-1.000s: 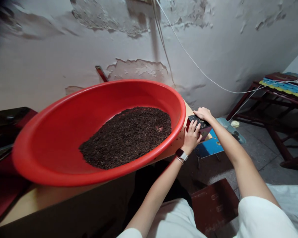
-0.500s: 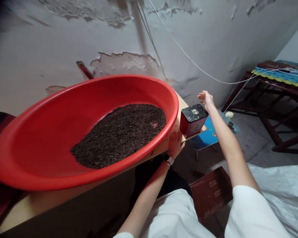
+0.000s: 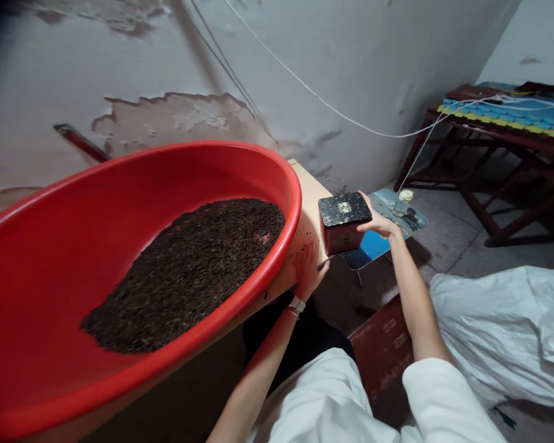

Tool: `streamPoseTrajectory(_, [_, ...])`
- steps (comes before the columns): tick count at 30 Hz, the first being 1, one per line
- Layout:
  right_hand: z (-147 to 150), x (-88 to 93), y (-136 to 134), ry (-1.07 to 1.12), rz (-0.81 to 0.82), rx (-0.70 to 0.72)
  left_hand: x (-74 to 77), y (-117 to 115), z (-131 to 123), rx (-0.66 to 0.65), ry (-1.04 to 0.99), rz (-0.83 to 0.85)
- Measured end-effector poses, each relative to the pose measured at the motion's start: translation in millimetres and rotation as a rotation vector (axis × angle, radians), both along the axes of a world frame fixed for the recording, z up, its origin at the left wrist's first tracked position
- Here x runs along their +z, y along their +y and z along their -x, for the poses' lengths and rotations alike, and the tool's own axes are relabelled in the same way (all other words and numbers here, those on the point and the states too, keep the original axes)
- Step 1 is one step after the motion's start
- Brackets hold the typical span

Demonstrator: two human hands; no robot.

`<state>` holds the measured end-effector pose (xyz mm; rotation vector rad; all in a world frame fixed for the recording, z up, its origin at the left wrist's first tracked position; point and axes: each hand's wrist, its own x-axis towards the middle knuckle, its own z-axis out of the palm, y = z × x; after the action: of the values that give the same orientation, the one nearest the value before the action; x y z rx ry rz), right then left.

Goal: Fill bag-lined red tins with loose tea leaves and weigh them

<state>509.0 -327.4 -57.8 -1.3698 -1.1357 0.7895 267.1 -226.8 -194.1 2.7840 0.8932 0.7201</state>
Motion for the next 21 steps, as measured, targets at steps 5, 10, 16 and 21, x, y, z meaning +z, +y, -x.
streamPoseTrajectory(5, [6, -4.2, -27, -0.394, -0.046, -0.242, 3.7, 1, 0, 0.053, -0.047, 0.039])
streamPoseTrajectory(10, [-11, -29.7, -67, -0.505, -0.143, -0.638, 2.5, -4, 2, 0.019, -0.021, -0.015])
streamPoseTrajectory(16, [-26, -92.6, -123, -0.272, -0.117, -1.176, 6.2, -8, 1, 0.012, -0.022, -0.014])
streamPoseTrajectory(21, [2, -149.5, -133, -0.320, 0.083, -1.155, 6.1, -8, 0, 0.001, -0.001, 0.015])
